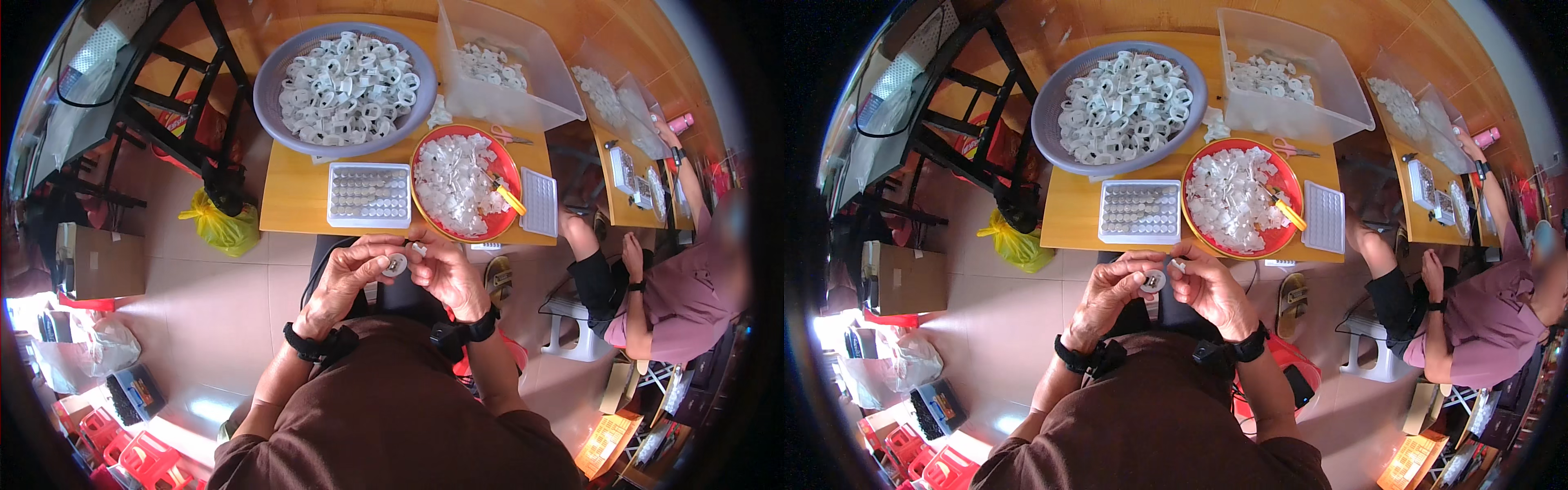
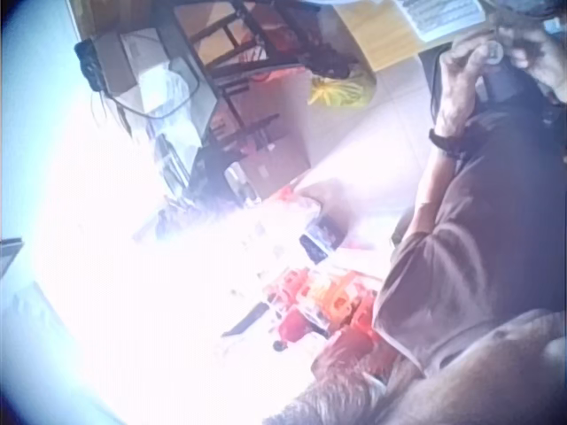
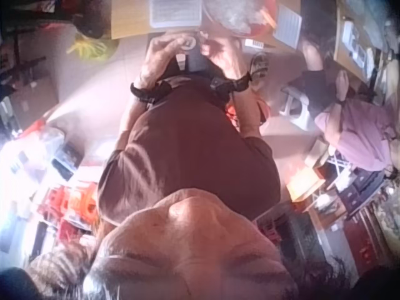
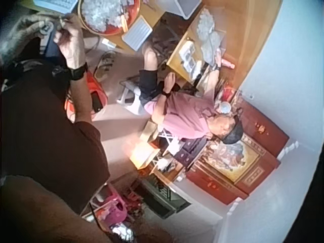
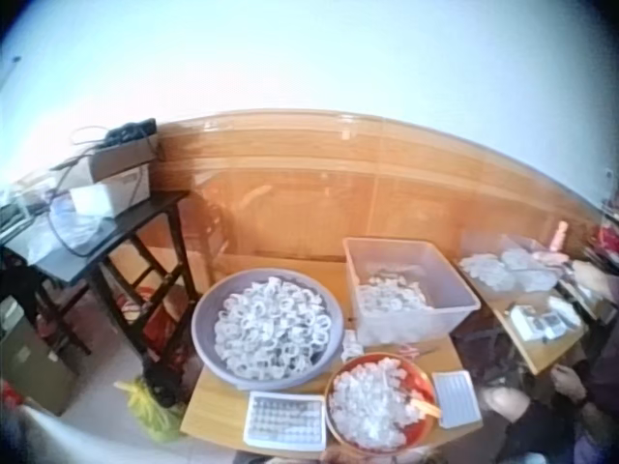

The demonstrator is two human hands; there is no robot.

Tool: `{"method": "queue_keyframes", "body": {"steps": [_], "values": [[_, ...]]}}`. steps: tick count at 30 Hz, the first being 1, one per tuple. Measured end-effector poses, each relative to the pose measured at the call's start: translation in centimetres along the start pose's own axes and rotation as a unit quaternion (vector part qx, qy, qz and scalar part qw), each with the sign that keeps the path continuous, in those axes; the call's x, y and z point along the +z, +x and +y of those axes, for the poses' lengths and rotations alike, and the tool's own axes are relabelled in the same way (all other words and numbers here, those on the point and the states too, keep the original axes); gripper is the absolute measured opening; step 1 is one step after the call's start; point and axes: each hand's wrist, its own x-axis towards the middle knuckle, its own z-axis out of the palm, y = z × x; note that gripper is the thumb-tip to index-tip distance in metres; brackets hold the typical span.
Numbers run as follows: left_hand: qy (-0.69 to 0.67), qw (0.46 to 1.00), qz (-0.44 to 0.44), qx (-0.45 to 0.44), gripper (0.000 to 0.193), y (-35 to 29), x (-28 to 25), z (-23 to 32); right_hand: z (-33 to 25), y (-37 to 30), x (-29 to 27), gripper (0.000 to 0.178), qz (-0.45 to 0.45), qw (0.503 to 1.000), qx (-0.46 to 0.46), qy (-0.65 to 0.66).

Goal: Assembling small white plastic components by hand at a workstation.

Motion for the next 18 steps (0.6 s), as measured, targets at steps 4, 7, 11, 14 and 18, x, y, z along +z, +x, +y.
{"method": "queue_keyframes", "body": {"steps": [4, 7, 11, 14, 18], "values": [[0.017, 0.999, -0.043, -0.004, 0.024, 0.0, -0.5, -0.1, 0.7, 0.4, 0.0, 0.015, 0.051, 0.996, 0.019, -0.067], [0.027, 0.999, -0.047, -0.009, 0.025, -0.1, -0.6, -0.2, 1.5, 0.6, -0.1, 0.015, 0.056, 0.996, 0.022, -0.063], [0.018, 0.999, -0.035, -0.029, 0.026, -0.3, -0.7, 0.2, 1.9, 0.5, 0.8, 0.015, 0.044, 0.995, 0.021, -0.083], [-0.013, 0.998, -0.041, -0.036, 0.027, -0.3, -1.2, 0.0, 2.0, 0.3, 1.7, 0.015, 0.060, 0.991, 0.010, -0.120], [-0.074, 0.996, -0.030, -0.034, 0.029, -0.4, -1.5, -0.3, 2.1, 0.0, 3.0, 0.021, 0.121, 0.960, -0.064, -0.243]]}}
